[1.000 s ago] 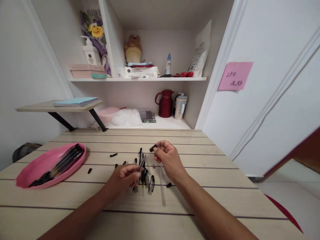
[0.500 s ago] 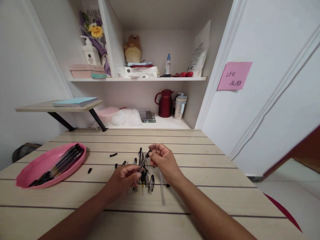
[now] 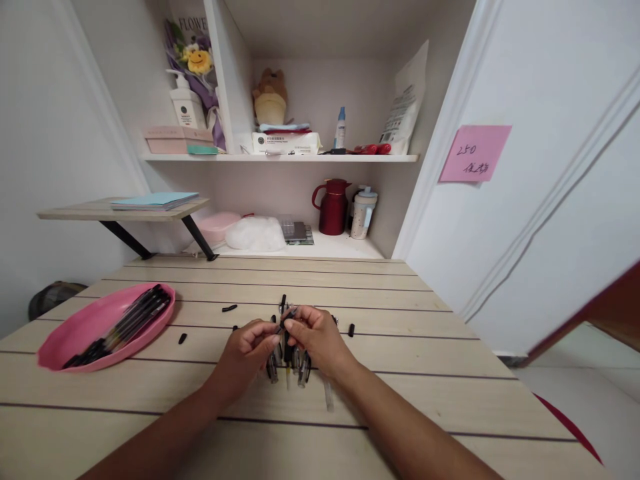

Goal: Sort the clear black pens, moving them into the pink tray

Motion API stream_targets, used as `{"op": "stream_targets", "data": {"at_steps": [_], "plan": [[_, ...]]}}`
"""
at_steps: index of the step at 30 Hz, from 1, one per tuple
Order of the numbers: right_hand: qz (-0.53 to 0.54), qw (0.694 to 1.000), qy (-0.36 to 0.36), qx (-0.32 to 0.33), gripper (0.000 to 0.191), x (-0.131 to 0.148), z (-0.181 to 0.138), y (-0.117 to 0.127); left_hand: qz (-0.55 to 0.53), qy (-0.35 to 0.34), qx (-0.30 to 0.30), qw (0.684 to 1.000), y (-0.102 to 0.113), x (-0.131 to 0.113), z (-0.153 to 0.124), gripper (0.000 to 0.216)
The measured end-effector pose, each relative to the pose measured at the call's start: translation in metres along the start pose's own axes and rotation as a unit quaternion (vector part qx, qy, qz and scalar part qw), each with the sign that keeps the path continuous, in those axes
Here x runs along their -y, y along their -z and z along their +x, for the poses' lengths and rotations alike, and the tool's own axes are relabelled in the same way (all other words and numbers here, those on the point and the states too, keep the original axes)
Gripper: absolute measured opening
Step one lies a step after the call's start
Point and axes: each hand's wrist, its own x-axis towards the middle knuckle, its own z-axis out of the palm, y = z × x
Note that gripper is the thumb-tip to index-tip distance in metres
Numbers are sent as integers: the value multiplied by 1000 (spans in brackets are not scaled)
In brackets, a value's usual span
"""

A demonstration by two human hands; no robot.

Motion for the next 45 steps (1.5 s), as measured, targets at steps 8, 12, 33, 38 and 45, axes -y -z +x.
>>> {"op": "stream_targets", "data": {"at_steps": [8,12,33,38,45], "plan": [[-47,999,-6,6,24,4,5,7,-94,89,23,991,4,-6,5,22],[-196,981,11,-13,13,7,9,31,-151,112,0,982,15,-13,10,30],[-613,764,35,200,23,20,-11,30,-316,154,-41,935,34,-8,18,29],[-610,781,21,135,17,18,0,44,-308,148,-53,938,37,-7,20,29],[-599,796,16,83,16,21,9,57,-302,129,-85,941,44,-7,25,27]]}}
